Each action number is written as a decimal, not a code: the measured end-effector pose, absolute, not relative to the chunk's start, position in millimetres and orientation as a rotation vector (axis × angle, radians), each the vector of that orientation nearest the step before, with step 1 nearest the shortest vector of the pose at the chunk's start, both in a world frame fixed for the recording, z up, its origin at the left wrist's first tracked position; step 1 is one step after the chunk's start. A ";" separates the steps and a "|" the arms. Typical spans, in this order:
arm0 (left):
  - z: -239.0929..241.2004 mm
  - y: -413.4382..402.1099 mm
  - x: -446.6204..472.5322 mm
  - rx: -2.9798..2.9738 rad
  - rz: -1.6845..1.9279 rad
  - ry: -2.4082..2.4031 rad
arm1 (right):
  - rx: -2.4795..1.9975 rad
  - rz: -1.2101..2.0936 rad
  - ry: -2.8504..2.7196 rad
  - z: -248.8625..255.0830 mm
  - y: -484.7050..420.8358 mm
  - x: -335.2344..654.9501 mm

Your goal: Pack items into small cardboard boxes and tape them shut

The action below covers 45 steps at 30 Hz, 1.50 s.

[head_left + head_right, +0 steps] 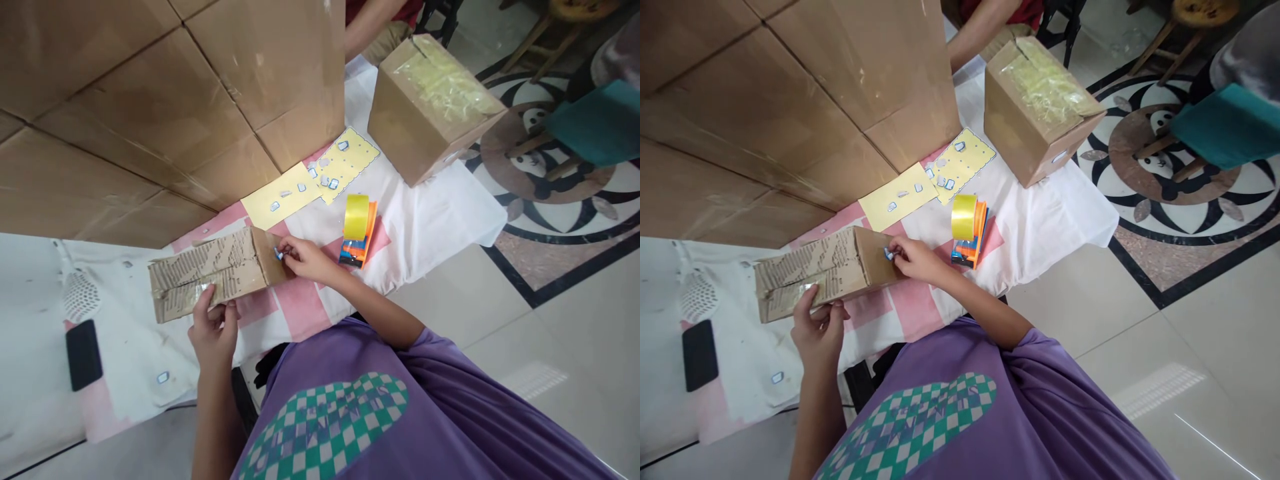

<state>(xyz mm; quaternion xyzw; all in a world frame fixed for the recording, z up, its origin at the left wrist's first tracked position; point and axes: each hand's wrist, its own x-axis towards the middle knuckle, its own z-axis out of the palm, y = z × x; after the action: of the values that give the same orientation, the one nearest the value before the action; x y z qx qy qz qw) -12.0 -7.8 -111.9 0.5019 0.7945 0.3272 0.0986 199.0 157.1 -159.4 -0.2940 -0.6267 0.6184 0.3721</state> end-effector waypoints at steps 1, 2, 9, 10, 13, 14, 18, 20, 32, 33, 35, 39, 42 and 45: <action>-111.9 -7.8 -11.4 1.472 0.968 2.355 | -0.754 1.588 -1.610 -160.4 157.0 198.7; -111.8 -7.8 -10.8 1.458 0.969 2.360 | -0.757 1.588 -1.613 -160.8 157.2 199.1; -114.0 -6.7 -8.8 1.434 1.038 2.332 | -0.720 1.378 -1.770 -159.3 165.9 205.7; -114.3 -6.8 -9.0 1.432 1.039 2.329 | -0.702 1.331 -1.802 -159.6 167.0 205.9; -114.7 -6.7 -9.6 1.428 1.036 2.331 | -0.672 1.218 -1.883 -160.1 167.9 205.5; -114.6 -6.5 -9.6 1.430 1.036 2.332 | -0.679 1.188 -1.906 -159.7 167.4 205.2; -113.7 -5.2 -8.7 1.435 1.055 2.329 | -0.752 1.087 -1.979 -155.7 163.1 203.2; -113.8 -5.0 -7.5 1.418 1.074 2.330 | -0.779 1.058 -1.982 -154.1 160.7 201.6; -112.3 -3.6 -1.3 1.359 1.112 2.317 | -0.967 1.237 -1.564 -155.0 147.6 186.5; -112.7 -3.4 -1.1 1.361 1.116 2.310 | -0.957 1.253 -1.547 -156.0 145.5 185.9; -114.1 -3.1 -0.4 1.362 1.139 2.276 | -0.931 1.294 -1.541 -158.9 141.2 184.9; -115.9 -1.8 1.1 1.317 1.197 2.207 | -0.898 1.323 -1.612 -166.0 135.0 183.2; -114.7 -1.4 -1.4 1.262 1.202 2.209 | -0.933 1.342 -1.693 -167.6 134.5 185.8; -117.8 -3.3 -12.0 1.208 1.220 2.198 | -0.846 1.334 -1.967 -158.2 139.2 194.8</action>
<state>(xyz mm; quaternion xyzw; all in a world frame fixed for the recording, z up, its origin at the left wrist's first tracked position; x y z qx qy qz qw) -12.0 -3.3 -117.8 0.4262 0.7760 0.4307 0.1752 194.8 139.2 -158.2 -0.3195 -0.7427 0.5038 0.3042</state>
